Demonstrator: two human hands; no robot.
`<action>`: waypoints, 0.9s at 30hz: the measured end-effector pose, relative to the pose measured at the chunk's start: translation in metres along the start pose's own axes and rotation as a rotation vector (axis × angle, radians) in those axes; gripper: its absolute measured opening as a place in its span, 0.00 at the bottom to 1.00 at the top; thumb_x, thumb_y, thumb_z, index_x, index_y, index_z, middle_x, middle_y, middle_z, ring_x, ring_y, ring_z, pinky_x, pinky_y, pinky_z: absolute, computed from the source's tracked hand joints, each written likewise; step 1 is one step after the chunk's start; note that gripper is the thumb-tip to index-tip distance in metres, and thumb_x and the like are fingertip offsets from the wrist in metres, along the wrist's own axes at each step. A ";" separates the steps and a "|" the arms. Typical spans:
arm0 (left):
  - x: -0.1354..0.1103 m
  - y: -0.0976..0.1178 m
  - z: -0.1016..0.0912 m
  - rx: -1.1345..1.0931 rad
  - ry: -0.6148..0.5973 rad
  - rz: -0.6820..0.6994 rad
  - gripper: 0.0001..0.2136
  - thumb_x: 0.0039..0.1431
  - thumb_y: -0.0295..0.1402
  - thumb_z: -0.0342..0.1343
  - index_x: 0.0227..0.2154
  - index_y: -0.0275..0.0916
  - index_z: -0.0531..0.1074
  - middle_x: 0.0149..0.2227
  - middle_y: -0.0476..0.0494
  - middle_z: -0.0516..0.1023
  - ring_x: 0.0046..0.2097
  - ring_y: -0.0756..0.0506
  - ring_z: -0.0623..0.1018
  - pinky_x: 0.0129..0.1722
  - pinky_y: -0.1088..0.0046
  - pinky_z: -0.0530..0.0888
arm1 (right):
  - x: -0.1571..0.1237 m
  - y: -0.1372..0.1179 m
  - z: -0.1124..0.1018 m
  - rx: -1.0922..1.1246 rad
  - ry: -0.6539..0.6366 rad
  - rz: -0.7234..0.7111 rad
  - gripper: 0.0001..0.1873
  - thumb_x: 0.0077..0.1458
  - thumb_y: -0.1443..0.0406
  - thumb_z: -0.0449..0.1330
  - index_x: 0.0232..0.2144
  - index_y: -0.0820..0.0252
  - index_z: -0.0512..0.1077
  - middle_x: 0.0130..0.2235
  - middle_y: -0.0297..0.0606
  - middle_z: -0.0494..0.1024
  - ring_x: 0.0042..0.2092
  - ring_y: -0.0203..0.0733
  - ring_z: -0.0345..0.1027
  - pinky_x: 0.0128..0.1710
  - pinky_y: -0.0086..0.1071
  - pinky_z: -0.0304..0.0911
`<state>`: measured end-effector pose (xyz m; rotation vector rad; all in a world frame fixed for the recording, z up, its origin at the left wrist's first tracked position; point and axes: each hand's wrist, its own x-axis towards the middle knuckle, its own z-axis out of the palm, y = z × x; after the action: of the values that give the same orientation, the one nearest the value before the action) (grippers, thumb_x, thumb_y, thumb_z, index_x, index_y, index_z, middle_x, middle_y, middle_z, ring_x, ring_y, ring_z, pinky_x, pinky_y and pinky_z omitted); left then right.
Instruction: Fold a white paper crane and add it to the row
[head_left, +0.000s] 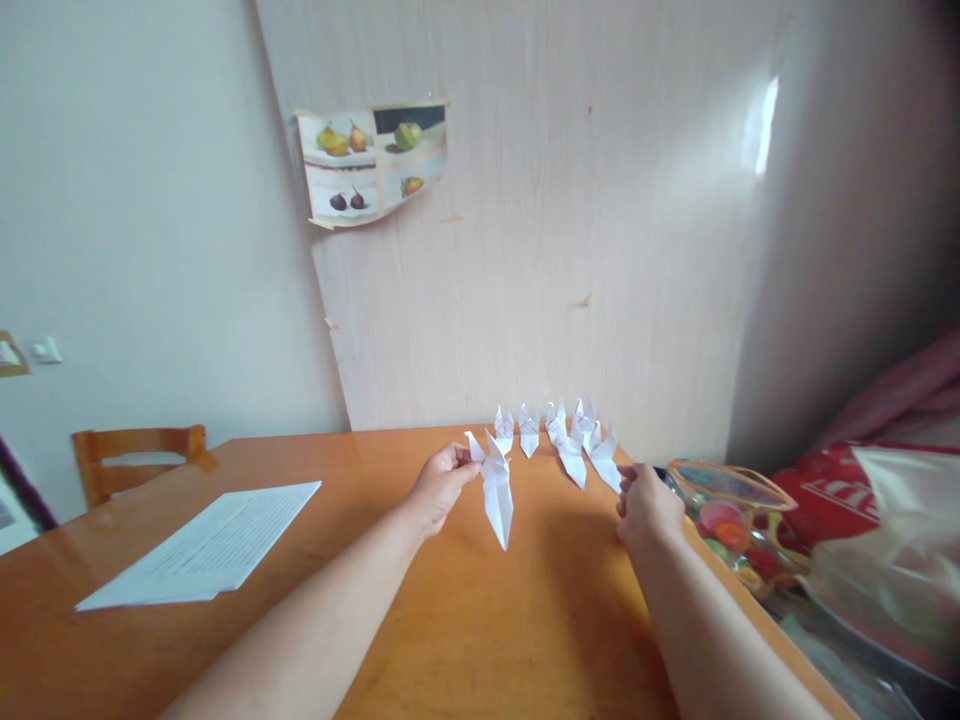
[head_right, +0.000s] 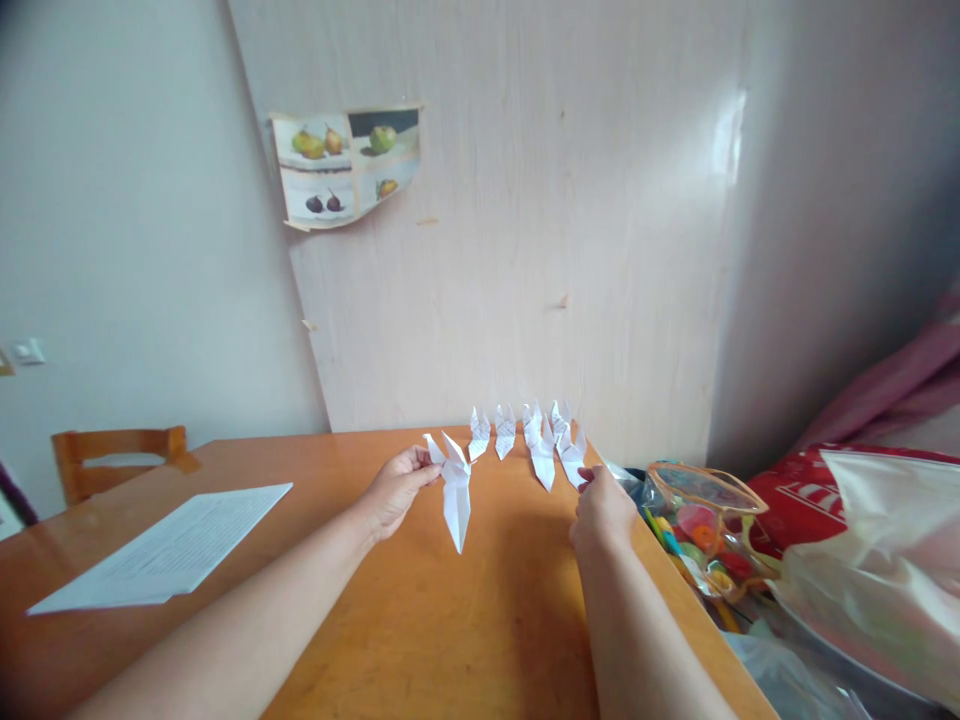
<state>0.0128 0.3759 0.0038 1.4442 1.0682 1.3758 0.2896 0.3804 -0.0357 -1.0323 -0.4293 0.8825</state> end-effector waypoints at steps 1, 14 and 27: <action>0.009 -0.001 0.003 0.000 -0.007 0.007 0.10 0.47 0.31 0.64 0.33 0.37 0.71 0.34 0.46 0.78 0.38 0.47 0.75 0.43 0.70 0.68 | -0.001 -0.001 0.001 0.009 0.045 0.011 0.06 0.42 0.61 0.59 0.24 0.57 0.70 0.15 0.25 0.62 0.16 0.32 0.48 0.15 0.29 0.42; 0.112 -0.029 0.057 0.013 -0.078 0.026 0.13 0.46 0.34 0.67 0.31 0.38 0.70 0.29 0.49 0.75 0.29 0.50 0.73 0.32 0.73 0.68 | -0.023 -0.023 0.017 0.109 0.041 0.064 0.10 0.45 0.59 0.63 0.25 0.60 0.72 0.18 0.26 0.63 0.17 0.29 0.50 0.15 0.26 0.44; 0.148 -0.086 0.088 0.163 -0.035 0.019 0.07 0.46 0.26 0.63 0.26 0.39 0.69 0.30 0.48 0.75 0.33 0.48 0.73 0.37 0.72 0.68 | -0.036 -0.028 0.024 0.116 0.026 0.055 0.08 0.44 0.61 0.64 0.24 0.61 0.72 0.18 0.27 0.63 0.18 0.28 0.49 0.16 0.25 0.43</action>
<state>0.1028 0.5394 -0.0412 1.5944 1.1692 1.2963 0.2637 0.3593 0.0030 -0.9515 -0.3246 0.9313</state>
